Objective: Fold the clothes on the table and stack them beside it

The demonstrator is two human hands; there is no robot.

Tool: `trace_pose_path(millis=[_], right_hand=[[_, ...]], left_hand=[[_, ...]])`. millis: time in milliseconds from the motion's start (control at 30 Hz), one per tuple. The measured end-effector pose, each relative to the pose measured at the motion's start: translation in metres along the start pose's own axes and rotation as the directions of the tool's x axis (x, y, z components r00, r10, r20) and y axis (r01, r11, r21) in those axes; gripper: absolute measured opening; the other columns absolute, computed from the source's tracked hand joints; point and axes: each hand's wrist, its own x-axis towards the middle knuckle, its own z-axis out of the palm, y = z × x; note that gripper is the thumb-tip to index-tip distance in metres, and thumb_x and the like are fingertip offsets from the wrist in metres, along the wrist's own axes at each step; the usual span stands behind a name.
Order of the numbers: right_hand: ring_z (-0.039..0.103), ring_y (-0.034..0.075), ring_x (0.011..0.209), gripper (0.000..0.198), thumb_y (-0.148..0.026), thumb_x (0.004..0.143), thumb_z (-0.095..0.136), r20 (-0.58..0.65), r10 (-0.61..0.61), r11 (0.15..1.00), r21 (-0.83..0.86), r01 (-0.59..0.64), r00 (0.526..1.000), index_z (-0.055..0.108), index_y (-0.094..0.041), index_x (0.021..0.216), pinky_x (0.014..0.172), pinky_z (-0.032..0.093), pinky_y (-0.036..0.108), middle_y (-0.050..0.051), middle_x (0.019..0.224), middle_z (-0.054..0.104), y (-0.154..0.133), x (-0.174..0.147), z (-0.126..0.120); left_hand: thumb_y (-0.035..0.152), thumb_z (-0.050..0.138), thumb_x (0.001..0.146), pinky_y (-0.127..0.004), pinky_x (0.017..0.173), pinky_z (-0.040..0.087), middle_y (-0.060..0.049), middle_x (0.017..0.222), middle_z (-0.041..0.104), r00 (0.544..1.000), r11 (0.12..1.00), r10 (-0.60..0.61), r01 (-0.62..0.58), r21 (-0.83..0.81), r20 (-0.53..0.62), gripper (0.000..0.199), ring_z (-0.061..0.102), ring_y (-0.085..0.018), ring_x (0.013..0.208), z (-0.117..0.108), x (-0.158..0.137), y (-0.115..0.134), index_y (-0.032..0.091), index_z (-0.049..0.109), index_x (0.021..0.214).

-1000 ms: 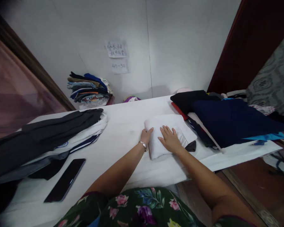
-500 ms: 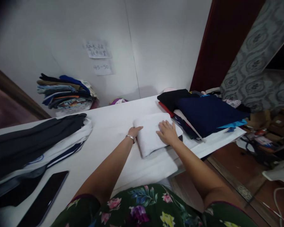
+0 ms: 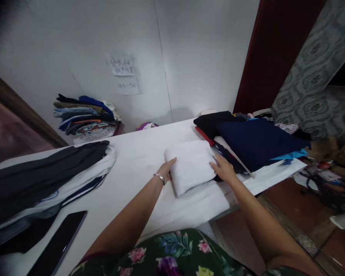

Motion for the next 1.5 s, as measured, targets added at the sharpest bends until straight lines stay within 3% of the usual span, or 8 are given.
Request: trace_pose_path(millis=[100, 267, 433, 600, 867, 1033, 1300, 1500], right_hand=[[0.043, 0.029, 0.131, 0.075, -0.063, 0.081, 0.049, 0.025, 0.176, 0.973, 0.149, -0.178, 0.984, 0.047, -0.015, 0.138, 0.11, 0.031, 0.043, 0.013, 0.141, 0.048, 0.008, 0.0, -0.001], [0.051, 0.03, 0.124, 0.076, -0.058, 0.073, 0.062, 0.031, 0.187, 0.915, 0.358, -0.186, 0.982, 0.05, -0.018, 0.136, 0.105, 0.038, 0.045, 0.012, 0.134, 0.055, -0.013, -0.002, 0.007], [0.044, 0.027, 0.131, 0.085, -0.061, 0.075, 0.06, 0.148, 0.039, 0.911, 0.402, -0.096, 0.988, 0.038, -0.015, 0.143, 0.11, 0.033, 0.041, 0.013, 0.143, 0.045, -0.038, -0.037, 0.026], [0.037, 0.03, 0.135, 0.078, -0.063, 0.078, 0.057, 0.194, -0.18, 0.959, 0.252, 0.129, 0.964, 0.042, -0.021, 0.142, 0.112, 0.029, 0.047, 0.01, 0.145, 0.043, -0.064, -0.042, 0.019], [0.009, 0.029, 0.145, 0.068, -0.057, 0.089, 0.041, 0.106, -0.428, 0.884, -0.16, 0.44, 0.898, 0.034, -0.019, 0.145, 0.113, 0.011, 0.054, 0.012, 0.157, 0.016, -0.146, 0.036, 0.029], [0.01, 0.027, 0.145, 0.062, -0.056, 0.091, 0.038, 0.368, -0.264, 0.922, -0.176, 0.345, 0.892, 0.038, -0.022, 0.143, 0.113, 0.016, 0.052, 0.009, 0.156, 0.021, -0.132, 0.061, 0.069], [0.024, 0.021, 0.141, 0.065, -0.062, 0.083, 0.049, 0.262, -0.233, 0.926, 0.354, 0.131, 0.936, 0.053, -0.02, 0.133, 0.117, 0.018, 0.038, 0.007, 0.151, 0.034, -0.098, 0.053, 0.056], [0.037, 0.025, 0.135, 0.069, -0.056, 0.076, 0.063, 0.208, 0.091, 0.782, 0.591, -0.2, 0.974, 0.051, -0.024, 0.135, 0.115, 0.025, 0.042, 0.007, 0.145, 0.044, -0.05, -0.012, 0.034]], left_hand=[[0.044, 0.083, 0.058, -0.037, 0.081, 0.055, -0.018, 0.119, 0.064, 0.998, 0.998, -0.049, 0.051, -0.042, 0.039, 0.079, 0.063, -0.028, 0.104, 0.006, -0.005, -0.001, 0.013, 0.053, 0.123], [0.039, 0.081, 0.062, -0.036, 0.081, 0.055, -0.016, 0.111, 0.068, 0.997, 0.997, -0.073, 0.074, -0.021, 0.035, 0.059, 0.064, -0.028, 0.102, 0.005, -0.003, 0.015, 0.013, 0.061, 0.111], [0.034, 0.08, 0.063, -0.033, 0.078, 0.056, -0.013, 0.097, 0.072, 0.998, 0.999, -0.048, 0.047, 0.01, 0.035, 0.045, 0.068, -0.027, 0.092, -0.051, -0.013, 0.03, 0.015, 0.065, 0.101], [0.035, 0.078, 0.065, -0.032, 0.073, 0.056, -0.013, 0.094, 0.072, 0.998, 0.997, -0.048, 0.046, 0.059, 0.04, 0.043, 0.069, -0.024, 0.083, -0.101, -0.029, 0.019, 0.014, 0.064, 0.1], [0.033, 0.082, 0.06, -0.033, 0.072, 0.055, -0.015, 0.102, 0.071, 0.992, 0.984, 0.12, -0.116, 0.134, -0.022, 0.053, 0.068, -0.024, 0.084, -0.095, -0.025, 0.003, 0.012, 0.061, 0.104], [0.03, 0.083, 0.058, -0.034, 0.077, 0.054, -0.016, 0.107, 0.069, 0.978, 0.97, 0.165, -0.137, 0.201, -0.128, 0.055, 0.066, -0.027, 0.093, -0.097, -0.02, -0.001, 0.012, 0.06, 0.104], [0.028, 0.083, 0.059, -0.032, 0.071, 0.055, -0.016, 0.106, 0.07, 0.981, 0.978, 0.164, -0.148, 0.147, -0.105, 0.05, 0.068, -0.026, 0.089, -0.094, -0.024, -0.002, 0.012, 0.061, 0.101], [0.029, 0.083, 0.06, -0.032, 0.07, 0.056, -0.016, 0.105, 0.07, 0.984, 0.978, 0.148, -0.13, 0.16, -0.103, 0.05, 0.068, -0.026, 0.09, -0.095, -0.022, -0.001, 0.012, 0.061, 0.102]])
